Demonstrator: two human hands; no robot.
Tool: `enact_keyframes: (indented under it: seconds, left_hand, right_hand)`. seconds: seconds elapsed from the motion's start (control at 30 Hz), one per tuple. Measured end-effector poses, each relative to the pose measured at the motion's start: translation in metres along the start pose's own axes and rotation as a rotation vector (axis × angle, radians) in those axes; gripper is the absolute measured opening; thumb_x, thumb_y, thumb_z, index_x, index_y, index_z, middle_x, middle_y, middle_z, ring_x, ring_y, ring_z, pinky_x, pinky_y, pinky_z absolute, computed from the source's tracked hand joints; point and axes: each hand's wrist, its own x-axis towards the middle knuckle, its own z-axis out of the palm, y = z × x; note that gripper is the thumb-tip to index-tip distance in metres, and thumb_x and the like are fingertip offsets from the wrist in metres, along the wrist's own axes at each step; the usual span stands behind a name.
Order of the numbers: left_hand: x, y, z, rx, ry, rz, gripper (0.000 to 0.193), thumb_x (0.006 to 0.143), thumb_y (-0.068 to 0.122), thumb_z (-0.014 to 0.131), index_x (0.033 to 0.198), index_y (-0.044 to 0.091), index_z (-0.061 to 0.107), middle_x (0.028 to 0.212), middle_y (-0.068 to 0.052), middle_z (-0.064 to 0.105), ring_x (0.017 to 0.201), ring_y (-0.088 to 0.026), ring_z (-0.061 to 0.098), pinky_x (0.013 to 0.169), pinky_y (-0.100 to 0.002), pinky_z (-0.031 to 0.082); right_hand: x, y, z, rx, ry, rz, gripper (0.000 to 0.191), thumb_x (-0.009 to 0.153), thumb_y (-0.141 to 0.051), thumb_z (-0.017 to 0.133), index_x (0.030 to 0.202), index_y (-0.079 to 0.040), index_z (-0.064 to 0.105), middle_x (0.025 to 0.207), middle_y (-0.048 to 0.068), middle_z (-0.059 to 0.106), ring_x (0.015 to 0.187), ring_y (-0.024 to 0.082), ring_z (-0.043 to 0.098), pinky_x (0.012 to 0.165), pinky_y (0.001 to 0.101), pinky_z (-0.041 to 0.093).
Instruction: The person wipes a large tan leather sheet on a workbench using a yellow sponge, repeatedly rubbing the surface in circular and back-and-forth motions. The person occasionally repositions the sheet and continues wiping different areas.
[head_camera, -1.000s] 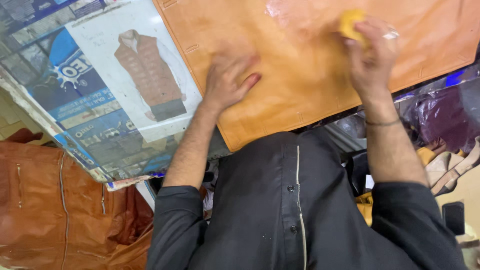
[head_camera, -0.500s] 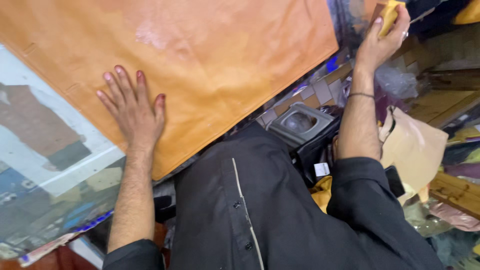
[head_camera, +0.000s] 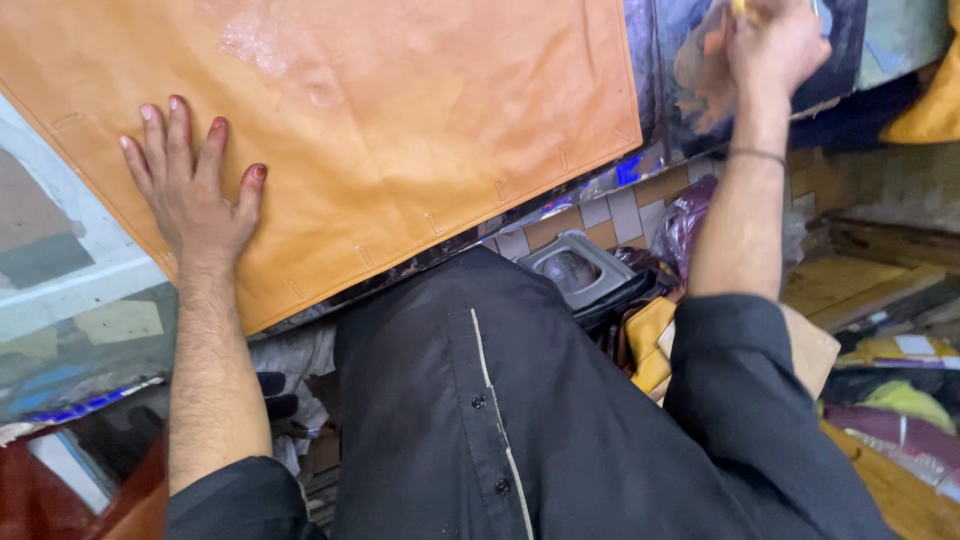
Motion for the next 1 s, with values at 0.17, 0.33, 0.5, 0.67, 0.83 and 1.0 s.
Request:
enact_keyframes:
  seconds: [0.17, 0.33, 0.5, 0.67, 0.83, 1.0]
  left_hand:
    - [-0.003, 0.0, 0.0, 0.002, 0.013, -0.003, 0.048, 0.104, 0.037, 0.069, 0.141, 0.007, 0.062, 0.175, -0.018, 0.036, 0.163, -0.041, 0.023, 0.134, -0.065, 0.01]
    - [-0.002, 0.003, -0.003, -0.036, 0.018, -0.046, 0.051, 0.103, 0.037, 0.071, 0.144, 0.007, 0.064, 0.173, -0.017, 0.038, 0.166, -0.042, 0.024, 0.133, -0.066, 0.011]
    - [0.0, 0.005, -0.003, -0.013, 0.032, -0.005, 0.054, 0.1, 0.036, 0.073, 0.145, 0.006, 0.064, 0.176, -0.019, 0.039, 0.164, -0.044, 0.025, 0.131, -0.066, 0.011]
    - [-0.001, 0.002, -0.002, -0.02, 0.052, 0.004, 0.055, 0.094, 0.028, 0.073, 0.144, 0.007, 0.064, 0.173, -0.019, 0.042, 0.163, -0.044, 0.026, 0.131, -0.067, 0.012]
    - [0.004, 0.016, 0.011, -0.003, 0.002, -0.127, 0.053, 0.102, 0.031, 0.075, 0.146, 0.008, 0.059, 0.163, -0.017, 0.04, 0.159, -0.039, 0.026, 0.13, -0.068, 0.008]
    - [-0.006, 0.051, 0.034, 0.118, 0.01, 0.158, 0.063, 0.102, 0.035, 0.075, 0.151, 0.003, 0.053, 0.174, -0.018, 0.029, 0.162, -0.039, 0.018, 0.128, -0.067, 0.007]
  right_hand:
    - [-0.021, 0.014, -0.015, 0.006, 0.102, -0.1, 0.03, 0.076, -0.004, 0.085, 0.105, -0.012, 0.079, 0.102, 0.006, 0.078, 0.091, 0.024, 0.075, 0.08, 0.0465, 0.056]
    - [-0.016, 0.024, -0.009, 0.169, -0.012, 0.133, 0.025, 0.08, -0.012, 0.093, 0.099, -0.017, 0.078, 0.102, 0.001, 0.075, 0.095, 0.019, 0.074, 0.084, 0.0332, 0.059]
    - [-0.019, 0.041, -0.012, 0.341, -0.09, -0.311, 0.023, 0.086, 0.017, 0.082, 0.101, -0.001, 0.079, 0.099, 0.017, 0.07, 0.096, 0.031, 0.07, 0.083, 0.0417, 0.053]
    - [-0.026, 0.059, -0.014, 0.429, -0.061, -0.047, 0.036, 0.071, 0.018, 0.062, 0.094, -0.006, 0.077, 0.095, 0.008, 0.075, 0.09, 0.021, 0.074, 0.081, 0.0333, 0.059]
    - [-0.038, 0.06, -0.007, 0.369, -0.095, -0.256, 0.037, 0.072, 0.017, 0.072, 0.102, -0.002, 0.08, 0.099, 0.012, 0.075, 0.091, 0.026, 0.071, 0.081, 0.0357, 0.055]
    - [-0.058, 0.05, -0.01, 0.096, 0.029, -0.373, 0.031, 0.075, 0.007, 0.086, 0.101, -0.006, 0.075, 0.1, 0.009, 0.074, 0.089, 0.024, 0.071, 0.077, 0.0358, 0.056]
